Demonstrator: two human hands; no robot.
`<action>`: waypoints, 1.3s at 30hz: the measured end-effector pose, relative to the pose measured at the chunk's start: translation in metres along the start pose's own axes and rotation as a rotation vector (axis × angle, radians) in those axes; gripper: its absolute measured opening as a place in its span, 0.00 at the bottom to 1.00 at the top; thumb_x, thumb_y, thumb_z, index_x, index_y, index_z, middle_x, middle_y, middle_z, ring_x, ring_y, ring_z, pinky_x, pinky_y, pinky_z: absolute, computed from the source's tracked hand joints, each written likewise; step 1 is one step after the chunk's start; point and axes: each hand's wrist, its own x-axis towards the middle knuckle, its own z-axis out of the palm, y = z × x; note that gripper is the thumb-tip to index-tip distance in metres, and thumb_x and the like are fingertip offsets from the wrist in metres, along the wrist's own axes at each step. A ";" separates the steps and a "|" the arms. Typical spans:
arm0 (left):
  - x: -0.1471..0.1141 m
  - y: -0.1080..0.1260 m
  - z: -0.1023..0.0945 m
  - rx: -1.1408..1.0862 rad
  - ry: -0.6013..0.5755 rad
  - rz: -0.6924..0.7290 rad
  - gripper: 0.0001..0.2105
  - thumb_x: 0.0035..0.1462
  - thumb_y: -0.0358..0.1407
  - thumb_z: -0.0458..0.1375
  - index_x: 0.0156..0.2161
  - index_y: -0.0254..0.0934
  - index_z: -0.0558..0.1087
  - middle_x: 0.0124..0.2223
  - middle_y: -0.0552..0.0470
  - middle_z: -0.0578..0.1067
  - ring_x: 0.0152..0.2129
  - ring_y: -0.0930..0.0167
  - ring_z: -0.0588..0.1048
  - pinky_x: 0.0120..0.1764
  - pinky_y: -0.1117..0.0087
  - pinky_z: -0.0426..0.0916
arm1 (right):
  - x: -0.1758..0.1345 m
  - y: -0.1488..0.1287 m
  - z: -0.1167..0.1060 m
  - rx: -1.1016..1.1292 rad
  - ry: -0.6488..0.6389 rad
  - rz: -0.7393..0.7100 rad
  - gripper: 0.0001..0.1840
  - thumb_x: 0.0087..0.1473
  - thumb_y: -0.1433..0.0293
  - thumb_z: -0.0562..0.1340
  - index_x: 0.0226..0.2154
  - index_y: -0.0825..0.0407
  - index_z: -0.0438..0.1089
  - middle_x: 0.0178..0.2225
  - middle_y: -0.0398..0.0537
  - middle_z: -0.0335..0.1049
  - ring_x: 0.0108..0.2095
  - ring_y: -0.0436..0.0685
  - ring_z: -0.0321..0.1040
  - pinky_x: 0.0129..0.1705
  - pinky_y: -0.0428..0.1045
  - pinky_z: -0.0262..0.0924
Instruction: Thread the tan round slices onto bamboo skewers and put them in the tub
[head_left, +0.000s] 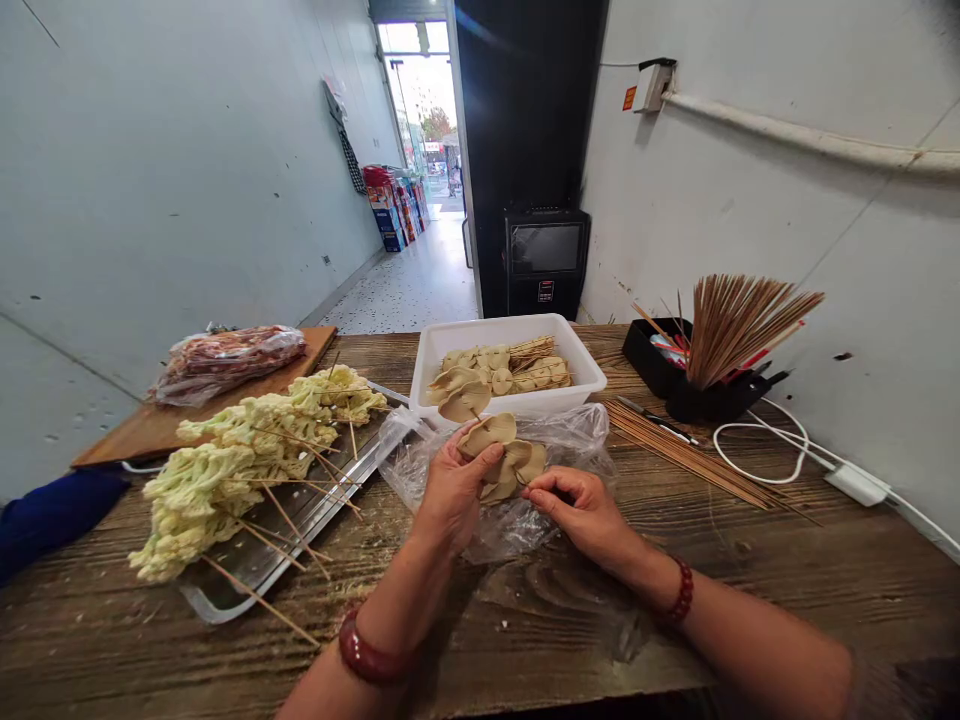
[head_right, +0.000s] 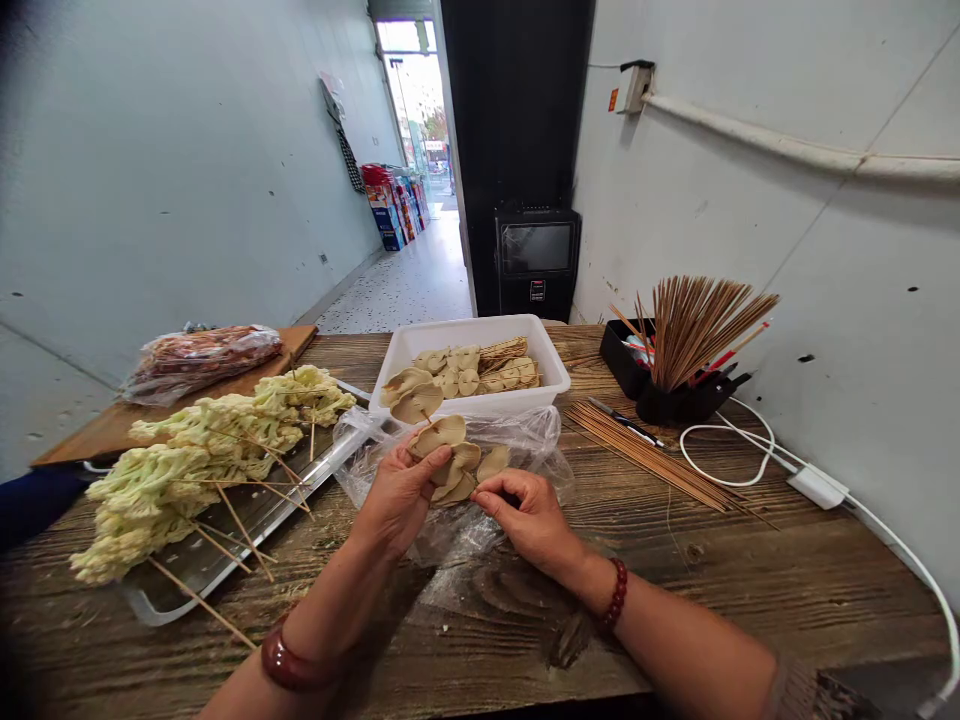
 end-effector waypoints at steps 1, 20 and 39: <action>0.000 0.000 -0.001 -0.004 -0.004 -0.005 0.23 0.39 0.31 0.72 0.43 0.34 0.74 0.35 0.50 0.80 0.26 0.71 0.78 0.30 0.73 0.73 | 0.000 0.000 0.000 0.003 0.001 -0.002 0.12 0.56 0.64 0.63 0.27 0.53 0.76 0.26 0.47 0.75 0.29 0.53 0.69 0.33 0.47 0.61; 0.012 0.022 -0.022 -0.188 0.107 0.068 0.11 0.46 0.34 0.69 0.37 0.37 0.76 0.33 0.53 0.81 0.28 0.72 0.78 0.34 0.71 0.75 | -0.005 0.006 0.005 -0.028 -0.094 0.001 0.11 0.56 0.66 0.62 0.28 0.55 0.76 0.27 0.49 0.76 0.29 0.53 0.69 0.33 0.47 0.60; 0.014 0.016 -0.019 -0.091 0.093 0.118 0.12 0.43 0.34 0.71 0.34 0.34 0.78 0.33 0.51 0.81 0.33 0.68 0.79 0.40 0.68 0.74 | -0.004 0.008 0.003 -0.049 -0.071 -0.021 0.10 0.56 0.67 0.62 0.29 0.56 0.76 0.27 0.49 0.76 0.28 0.53 0.69 0.32 0.47 0.60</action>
